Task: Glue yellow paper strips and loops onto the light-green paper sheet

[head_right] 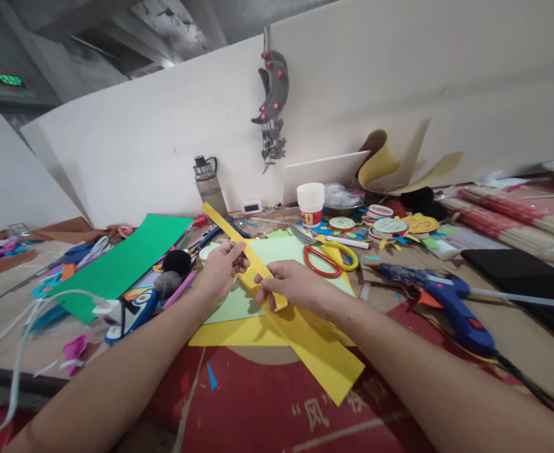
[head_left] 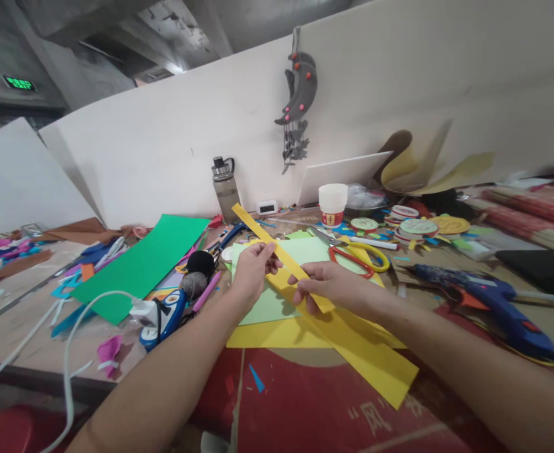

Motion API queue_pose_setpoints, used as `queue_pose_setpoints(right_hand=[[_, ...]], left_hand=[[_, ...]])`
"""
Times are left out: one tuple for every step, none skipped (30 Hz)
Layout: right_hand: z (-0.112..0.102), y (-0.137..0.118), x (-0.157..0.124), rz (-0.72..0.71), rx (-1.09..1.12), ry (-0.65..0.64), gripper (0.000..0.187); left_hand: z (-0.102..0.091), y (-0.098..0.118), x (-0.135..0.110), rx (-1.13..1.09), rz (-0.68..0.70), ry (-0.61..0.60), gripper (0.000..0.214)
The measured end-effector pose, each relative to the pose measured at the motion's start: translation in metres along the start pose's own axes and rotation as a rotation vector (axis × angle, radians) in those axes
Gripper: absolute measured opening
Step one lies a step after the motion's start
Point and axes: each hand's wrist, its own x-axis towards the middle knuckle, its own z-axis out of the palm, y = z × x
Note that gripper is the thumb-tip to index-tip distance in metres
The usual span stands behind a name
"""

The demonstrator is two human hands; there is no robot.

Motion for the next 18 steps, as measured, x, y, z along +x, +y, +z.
queue_pose_setpoints(right_hand=[[0.0, 0.001, 0.001, 0.007, -0.013, -0.001, 0.017], [0.0, 0.003, 0.002, 0.019, -0.026, -0.005, 0.018], [0.0, 0.004, 0.003, 0.036, -0.041, -0.009, 0.019], [-0.001, 0.004, 0.003, 0.056, -0.069, -0.004, 0.019], [-0.002, 0.004, 0.004, 0.069, -0.12, 0.019, 0.021], [-0.004, 0.002, 0.004, 0.064, -0.192, 0.067, 0.023], [-0.006, 0.0, 0.004, 0.041, -0.278, 0.137, 0.025], [-0.007, -0.004, 0.003, 0.007, -0.367, 0.225, 0.028], [-0.009, -0.009, 0.002, -0.031, -0.445, 0.319, 0.03], [-0.01, -0.015, 0.001, -0.071, -0.496, 0.397, 0.031], [-0.011, -0.022, -0.001, -0.099, -0.515, 0.455, 0.031], [-0.01, -0.029, -0.002, -0.119, -0.51, 0.487, 0.03], [-0.009, -0.037, -0.005, -0.149, -0.483, 0.496, 0.028], [-0.009, -0.044, -0.007, -0.177, -0.461, 0.503, 0.026], [-0.008, -0.051, -0.011, -0.201, -0.455, 0.506, 0.025], [-0.008, -0.058, -0.016, -0.231, -0.448, 0.518, 0.023], [-0.01, -0.063, -0.022, -0.257, -0.447, 0.534, 0.02], [-0.013, -0.066, -0.03, -0.271, -0.463, 0.551, 0.019]], left_hand=[[-0.001, -0.001, 0.002, 0.02, 0.004, 0.023, 0.026], [-0.001, -0.002, 0.003, 0.042, 0.006, 0.041, 0.026], [-0.002, -0.004, 0.005, 0.065, 0.007, 0.056, 0.026], [-0.003, -0.005, 0.006, 0.088, 0.01, 0.065, 0.025], [-0.003, -0.006, 0.007, 0.11, 0.015, 0.07, 0.025], [-0.004, -0.006, 0.009, 0.133, 0.021, 0.074, 0.025], [-0.005, -0.007, 0.01, 0.157, 0.031, 0.076, 0.024], [-0.006, -0.008, 0.011, 0.178, 0.04, 0.08, 0.022], [-0.008, -0.008, 0.012, 0.198, 0.041, 0.087, 0.02], [-0.009, -0.008, 0.013, 0.221, 0.04, 0.082, 0.018], [-0.01, -0.009, 0.013, 0.259, 0.035, 0.072, 0.015], [-0.011, -0.009, 0.014, 0.318, 0.017, 0.052, 0.015], [-0.012, -0.01, 0.015, 0.38, 0.013, 0.023, 0.014], [-0.013, -0.01, 0.015, 0.424, 0.011, -0.002, 0.013], [-0.015, -0.011, 0.016, 0.447, 0.013, -0.017, 0.013], [-0.016, -0.012, 0.018, 0.46, 0.01, -0.024, 0.013], [-0.017, -0.013, 0.019, 0.471, 0.011, -0.033, 0.014], [-0.018, -0.014, 0.02, 0.467, 0.019, -0.04, 0.014]])
